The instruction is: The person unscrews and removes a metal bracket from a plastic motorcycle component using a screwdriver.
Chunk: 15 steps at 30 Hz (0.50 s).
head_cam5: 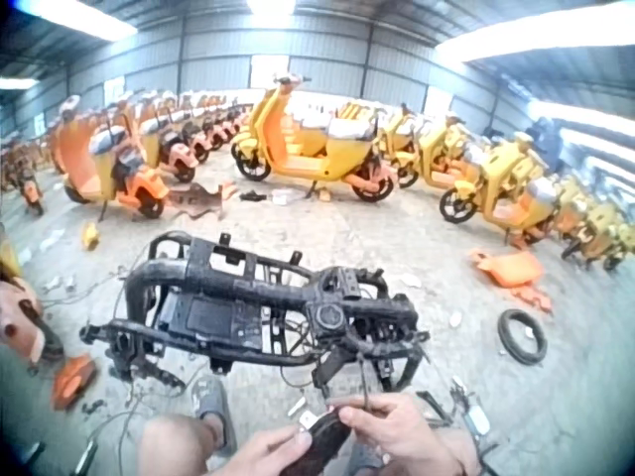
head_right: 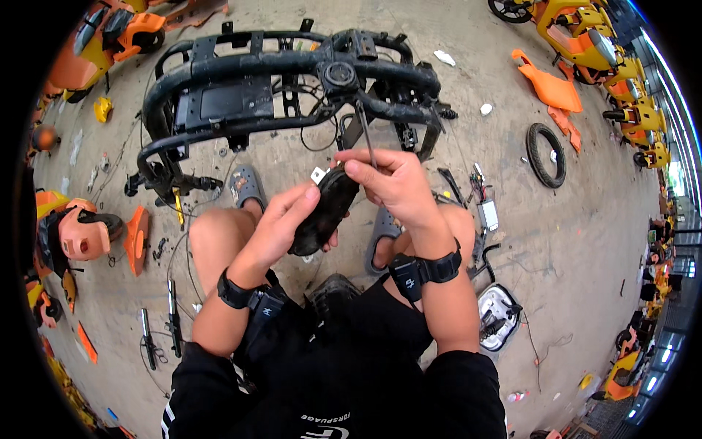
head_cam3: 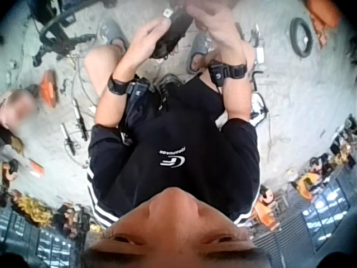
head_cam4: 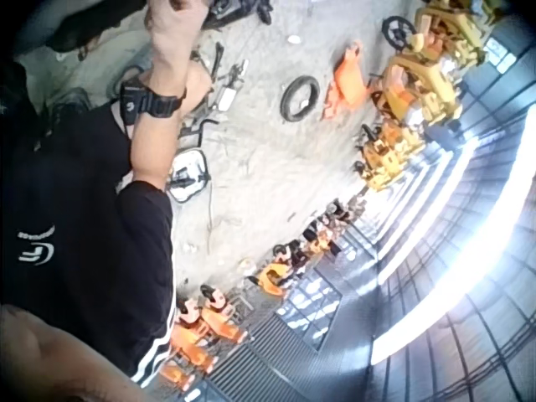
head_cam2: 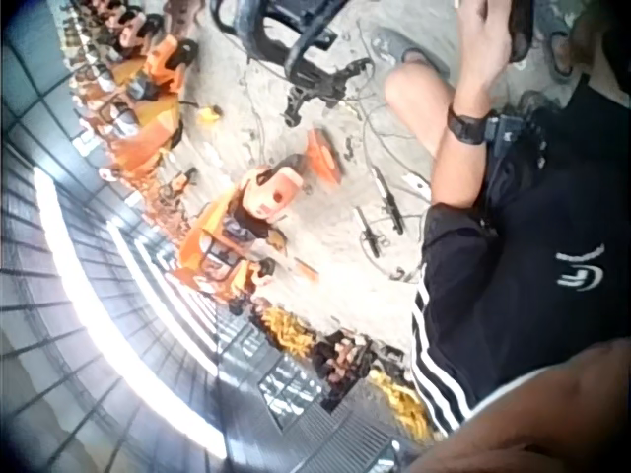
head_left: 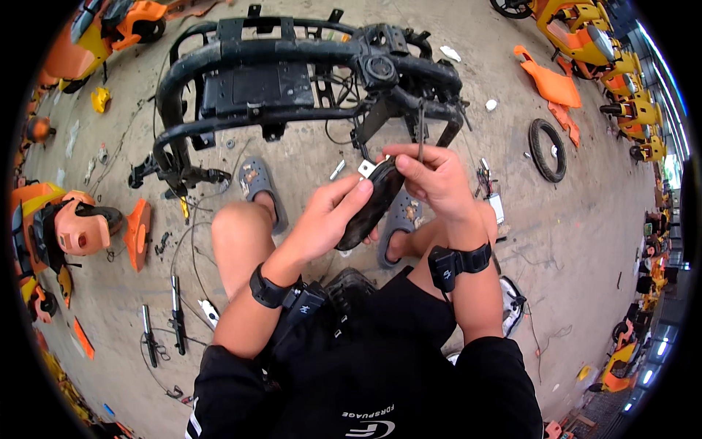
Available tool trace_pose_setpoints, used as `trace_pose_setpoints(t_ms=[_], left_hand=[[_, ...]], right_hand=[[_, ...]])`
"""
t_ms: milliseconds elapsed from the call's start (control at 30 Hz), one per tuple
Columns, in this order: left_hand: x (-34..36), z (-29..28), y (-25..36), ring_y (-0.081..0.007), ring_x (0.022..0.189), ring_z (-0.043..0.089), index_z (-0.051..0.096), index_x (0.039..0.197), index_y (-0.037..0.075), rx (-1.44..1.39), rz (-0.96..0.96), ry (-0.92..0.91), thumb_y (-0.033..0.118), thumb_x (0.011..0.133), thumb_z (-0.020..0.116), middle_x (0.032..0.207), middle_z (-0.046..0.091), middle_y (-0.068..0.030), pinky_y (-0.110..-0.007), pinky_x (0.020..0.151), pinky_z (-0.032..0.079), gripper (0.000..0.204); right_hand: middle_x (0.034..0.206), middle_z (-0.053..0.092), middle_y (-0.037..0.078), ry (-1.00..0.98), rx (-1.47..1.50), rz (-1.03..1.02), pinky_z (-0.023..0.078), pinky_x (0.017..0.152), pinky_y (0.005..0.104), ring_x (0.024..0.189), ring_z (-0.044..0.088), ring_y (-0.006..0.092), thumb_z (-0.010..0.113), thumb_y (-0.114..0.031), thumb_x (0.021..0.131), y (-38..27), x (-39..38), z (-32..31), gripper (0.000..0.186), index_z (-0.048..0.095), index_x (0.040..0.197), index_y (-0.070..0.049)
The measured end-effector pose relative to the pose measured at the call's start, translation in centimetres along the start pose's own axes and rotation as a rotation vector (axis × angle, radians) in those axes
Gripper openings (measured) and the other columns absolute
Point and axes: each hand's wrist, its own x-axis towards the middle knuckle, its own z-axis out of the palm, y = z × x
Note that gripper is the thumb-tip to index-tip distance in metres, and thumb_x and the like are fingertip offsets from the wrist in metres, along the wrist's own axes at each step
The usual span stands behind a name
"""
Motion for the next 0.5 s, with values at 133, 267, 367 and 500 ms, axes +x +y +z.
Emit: trace_pose_setpoints(t_ms=[133,267,367,500], left_hand=[[0.2,0.4,0.4,-0.0196,0.068,0.066,0.057,0.113,-0.004,-0.040,-0.028,0.040,0.046,0.104,0.031,0.088,0.067,-0.0139,-0.030,0.064,0.054,0.057],[0.4,-0.3,-0.7,-0.0198,0.069,0.066,0.060,0.107,-0.005,-0.082,-0.068,0.052,0.050,0.103,0.027,0.079,0.068,-0.0139,-0.030,0.067,0.053,0.064],[0.0,-0.1,-0.5,-0.0202,0.071,0.066,0.060,0.108,-0.005,-0.052,-0.040,0.069,0.052,0.102,0.028,0.079,0.068,-0.0146,-0.030,0.069,0.054,0.066],[0.1,0.3,-0.2,-0.0207,0.078,0.067,0.055,0.119,-0.006,-0.160,-0.047,0.031,0.049,0.103,0.028,0.091,0.068,-0.0152,-0.031,0.072,0.054,0.063]], right_hand=[[0.102,0.070,0.004,0.024,0.066,-0.035,0.032,0.046,0.0170,0.055,0.043,0.0000,0.069,-0.019,0.091,-0.6,0.2,0.3,0.035,0.064,0.120,-0.002],[0.102,0.069,0.006,0.136,0.085,-0.096,0.032,0.047,0.0173,0.055,0.042,0.0010,0.052,-0.034,0.100,0.3,0.1,0.4,0.043,0.061,0.123,0.001],[0.094,0.067,0.008,0.214,0.037,-0.198,0.032,0.048,0.0186,0.055,0.041,0.0032,0.041,-0.033,0.104,0.0,-0.3,0.9,0.045,0.064,0.117,0.003],[0.092,0.066,0.006,0.361,-0.190,-0.403,0.032,0.050,0.0199,0.059,0.042,0.0035,0.049,-0.020,0.100,0.9,-0.4,0.9,0.032,0.068,0.103,0.006]])
